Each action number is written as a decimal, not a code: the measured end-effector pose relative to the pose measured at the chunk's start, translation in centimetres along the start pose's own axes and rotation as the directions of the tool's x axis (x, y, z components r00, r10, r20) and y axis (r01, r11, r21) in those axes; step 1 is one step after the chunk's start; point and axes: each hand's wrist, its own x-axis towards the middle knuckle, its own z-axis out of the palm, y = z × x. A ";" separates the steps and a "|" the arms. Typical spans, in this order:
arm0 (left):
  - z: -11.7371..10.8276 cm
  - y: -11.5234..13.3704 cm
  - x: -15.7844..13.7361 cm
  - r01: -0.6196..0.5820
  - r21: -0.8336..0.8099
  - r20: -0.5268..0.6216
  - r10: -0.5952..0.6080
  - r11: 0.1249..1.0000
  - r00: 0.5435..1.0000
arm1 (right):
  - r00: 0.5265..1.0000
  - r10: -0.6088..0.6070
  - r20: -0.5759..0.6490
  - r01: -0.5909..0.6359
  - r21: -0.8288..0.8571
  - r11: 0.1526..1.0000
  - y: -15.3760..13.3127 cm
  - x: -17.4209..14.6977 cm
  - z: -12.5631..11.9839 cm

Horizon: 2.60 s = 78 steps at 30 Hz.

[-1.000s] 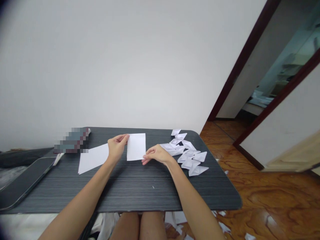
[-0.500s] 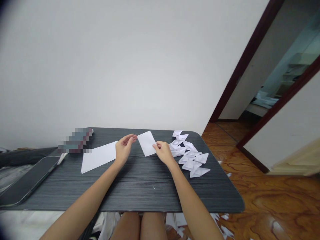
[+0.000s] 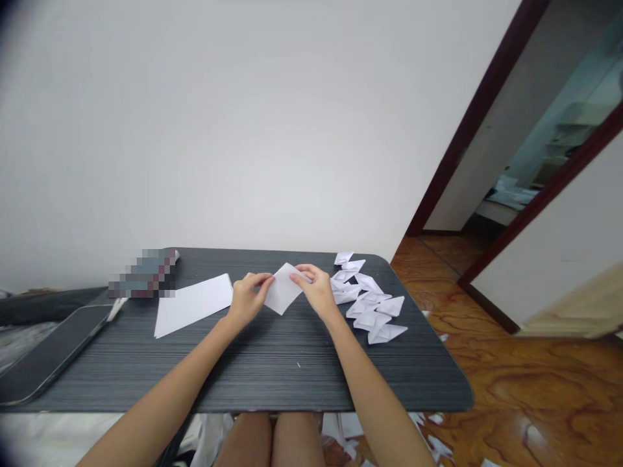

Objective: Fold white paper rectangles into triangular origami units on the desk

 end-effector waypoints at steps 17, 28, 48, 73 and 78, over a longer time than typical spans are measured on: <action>-1.0 1.5 1.0 0.385 -0.659 0.273 -0.271 0.647 0.923 | 0.991 0.055 0.126 -0.088 0.270 0.959 0.6 -0.1 0.0; -1.8 1.2 1.3 0.385 -0.717 0.272 -0.276 0.581 0.922 | 0.973 0.053 0.224 -0.134 0.363 0.922 -0.5 -0.7 0.0; -1.2 1.1 1.0 0.652 -0.608 0.601 -0.274 0.453 0.751 | 0.987 -0.083 0.135 0.068 0.109 0.992 -0.3 -0.5 -0.7; -1.4 0.8 1.2 0.700 -0.611 0.630 -0.308 0.370 0.713 | 0.952 -0.253 0.173 0.244 0.068 0.967 0.4 -0.1 -1.3; -1.9 1.2 1.3 0.620 -0.592 0.581 -0.260 0.515 0.771 | 0.939 -0.220 0.264 0.201 0.095 0.975 -0.1 0.1 -2.1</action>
